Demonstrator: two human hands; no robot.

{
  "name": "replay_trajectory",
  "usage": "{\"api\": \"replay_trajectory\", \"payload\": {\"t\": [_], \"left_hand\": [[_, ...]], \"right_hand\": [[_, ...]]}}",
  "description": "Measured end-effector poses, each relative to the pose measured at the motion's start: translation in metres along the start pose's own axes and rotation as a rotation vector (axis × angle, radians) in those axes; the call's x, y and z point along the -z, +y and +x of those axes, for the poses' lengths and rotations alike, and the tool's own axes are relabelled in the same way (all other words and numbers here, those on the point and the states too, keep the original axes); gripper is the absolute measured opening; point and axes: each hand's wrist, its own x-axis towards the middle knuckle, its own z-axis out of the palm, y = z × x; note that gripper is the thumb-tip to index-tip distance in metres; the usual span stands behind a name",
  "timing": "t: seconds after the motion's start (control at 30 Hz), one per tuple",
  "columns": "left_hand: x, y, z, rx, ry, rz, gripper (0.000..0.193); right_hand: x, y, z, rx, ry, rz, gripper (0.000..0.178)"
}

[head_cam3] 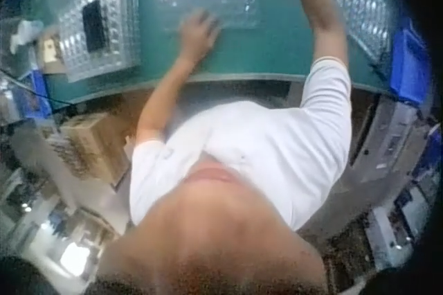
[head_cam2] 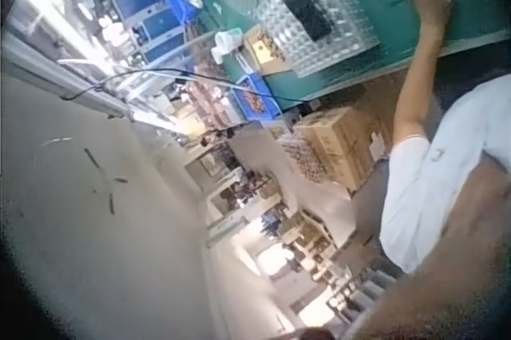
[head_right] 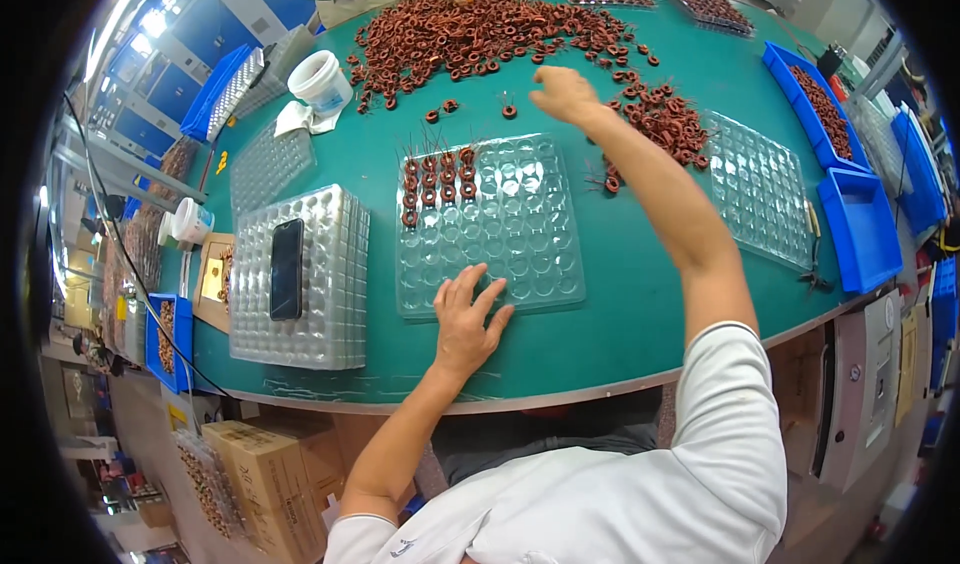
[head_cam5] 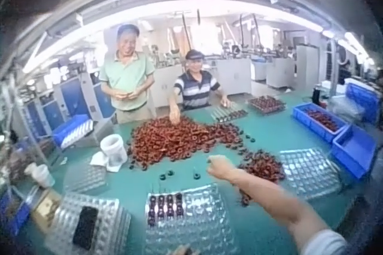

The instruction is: Picking up small electronic inductors and placing them into a plastic grid tray for organization.

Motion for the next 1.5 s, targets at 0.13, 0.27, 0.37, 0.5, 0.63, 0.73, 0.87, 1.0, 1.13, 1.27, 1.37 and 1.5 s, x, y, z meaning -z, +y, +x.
{"api": "replay_trajectory", "payload": {"t": [0.13,0.27,0.37,0.5,0.63,0.73,0.87,1.0,1.13,1.27,1.37,1.5], "left_hand": [[-0.003,0.003,0.005,0.037,0.021,-0.042,0.032],[-0.006,0.009,0.014,0.039,0.007,-0.078,0.029],[-0.014,0.016,0.004,0.059,0.001,-0.076,0.029],[-0.017,0.015,0.001,0.050,0.031,-0.062,0.031],[-0.034,0.021,0.000,0.141,0.256,-0.320,0.036],[-0.048,0.044,0.016,0.397,0.321,-1.025,0.034],[-0.069,0.071,0.010,0.469,0.237,-1.196,0.025],[-0.076,0.076,0.004,0.476,0.194,-1.134,0.024],[-0.083,0.083,0.007,0.464,0.141,-1.065,0.024],[-0.082,0.082,0.007,0.455,0.099,-1.098,0.027],[-0.082,0.080,0.010,0.522,0.100,-1.236,0.030],[-0.084,0.074,0.014,0.583,0.138,-1.453,0.032]], "right_hand": [[-0.063,-0.021,0.034,-0.106,-0.149,0.021,0.042],[-0.080,0.005,0.046,-0.154,-0.026,-0.124,0.040],[-0.057,0.013,0.019,-0.217,-0.025,0.297,0.036],[-0.009,0.002,-0.079,-0.122,-0.208,1.137,0.027],[-0.010,-0.001,-0.191,-0.138,-0.254,1.374,0.023],[-0.014,-0.018,-0.238,-0.110,-0.343,1.500,0.023],[-0.024,-0.011,-0.282,-0.032,-0.409,1.440,0.026],[-0.022,-0.007,-0.296,-0.028,-0.377,1.399,0.026],[-0.017,0.009,-0.297,-0.040,-0.360,1.315,0.025],[-0.009,0.016,-0.294,0.099,-0.288,1.016,0.024],[-0.004,0.015,-0.291,0.178,-0.252,0.853,0.025],[-0.005,0.012,-0.291,0.141,-0.289,0.779,0.030]]}}
